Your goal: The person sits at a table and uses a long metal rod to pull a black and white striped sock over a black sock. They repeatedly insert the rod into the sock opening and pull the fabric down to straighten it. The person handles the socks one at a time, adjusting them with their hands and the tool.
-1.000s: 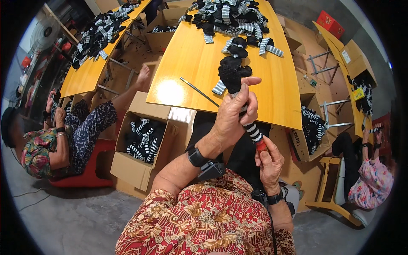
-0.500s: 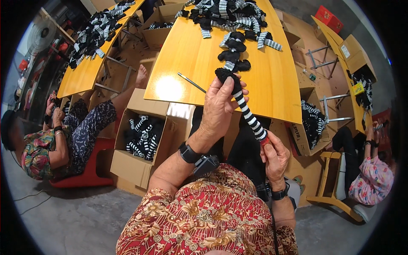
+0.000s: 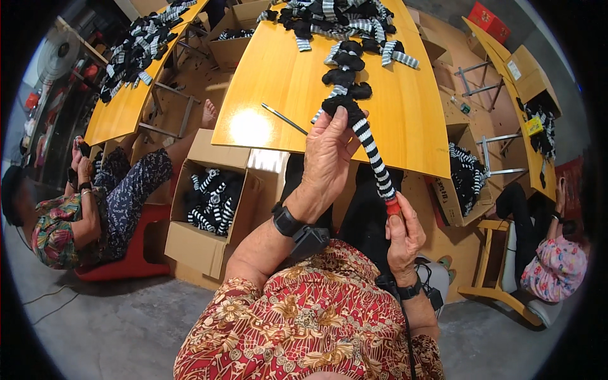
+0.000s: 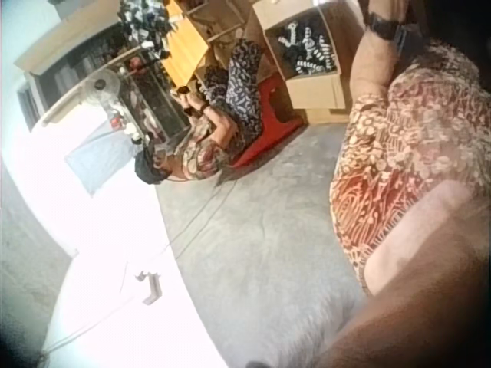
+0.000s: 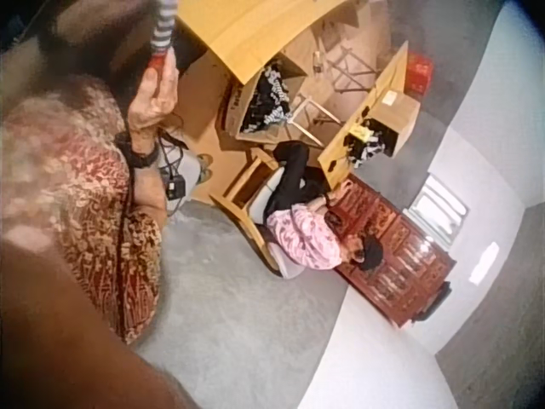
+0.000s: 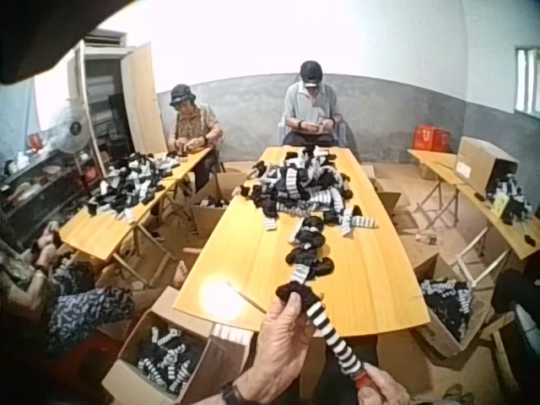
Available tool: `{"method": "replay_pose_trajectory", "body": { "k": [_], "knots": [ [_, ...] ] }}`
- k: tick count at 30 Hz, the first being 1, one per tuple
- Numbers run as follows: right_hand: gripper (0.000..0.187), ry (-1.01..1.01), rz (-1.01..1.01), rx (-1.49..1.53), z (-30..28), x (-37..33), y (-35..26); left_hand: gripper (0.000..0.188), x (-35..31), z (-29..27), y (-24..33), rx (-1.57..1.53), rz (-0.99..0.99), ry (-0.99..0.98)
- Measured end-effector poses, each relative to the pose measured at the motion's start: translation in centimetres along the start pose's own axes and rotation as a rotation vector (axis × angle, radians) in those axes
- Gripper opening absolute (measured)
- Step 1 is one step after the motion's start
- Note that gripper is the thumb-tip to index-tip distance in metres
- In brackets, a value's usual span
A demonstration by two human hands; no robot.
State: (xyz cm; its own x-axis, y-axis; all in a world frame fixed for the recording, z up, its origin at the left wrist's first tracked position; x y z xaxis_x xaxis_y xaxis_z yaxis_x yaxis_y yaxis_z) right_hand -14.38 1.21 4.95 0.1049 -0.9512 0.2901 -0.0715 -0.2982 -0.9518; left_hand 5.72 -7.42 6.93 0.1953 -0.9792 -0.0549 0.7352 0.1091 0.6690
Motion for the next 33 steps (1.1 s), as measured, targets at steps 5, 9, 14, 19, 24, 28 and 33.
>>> {"method": "replay_pose_trajectory", "body": {
  "k": [5, 9, 14, 19, 24, 28, 33],
  "knots": [
    [0.034, -0.016, -0.001, -0.046, 1.3, 1.3, -1.9, 0.017, 0.2, 0.1, 0.3, 0.148, 0.162, 0.002],
    [0.035, -0.015, -0.026, 0.025, 0.5, 0.9, -0.5, 0.022, -0.3, 0.5, 0.4, 0.073, 0.037, -0.055],
    [0.036, -0.059, 0.187, 0.190, -0.4, 1.0, -0.3, 0.034, -0.8, 0.3, -0.5, 0.165, -0.060, -0.222],
    [0.034, -0.114, 0.186, 0.183, -1.5, 1.5, -0.3, 0.048, -0.3, 0.6, 1.0, 0.216, -0.016, -0.304],
    [0.032, -0.083, 0.142, 0.086, -0.9, 1.7, -0.9, 0.043, -1.3, 1.6, -0.7, 0.436, 0.022, -0.304],
    [0.032, -0.035, -0.070, -0.093, 0.0, 1.5, -2.0, 0.042, -1.1, 1.2, -1.9, 0.474, -0.050, -0.276],
    [0.032, -0.042, -0.220, -0.177, 1.4, 2.0, -2.8, 0.042, -0.9, 0.9, -2.1, 0.375, -0.082, -0.269]
  ]
}}
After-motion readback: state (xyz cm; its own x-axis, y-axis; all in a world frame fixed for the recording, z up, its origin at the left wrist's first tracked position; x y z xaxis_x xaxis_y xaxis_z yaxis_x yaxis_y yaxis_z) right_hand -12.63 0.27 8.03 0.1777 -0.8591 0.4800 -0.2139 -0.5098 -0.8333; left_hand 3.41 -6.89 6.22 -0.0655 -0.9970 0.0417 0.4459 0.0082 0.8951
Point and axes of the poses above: each hand's wrist, its own x-axis towards the middle knuckle, its own z-axis out of the palm, y = z × x, the point moved 6 cm from there along x, towards the middle knuckle, and after that the axes turned 12 degrees about x, right-handed, at the moved point
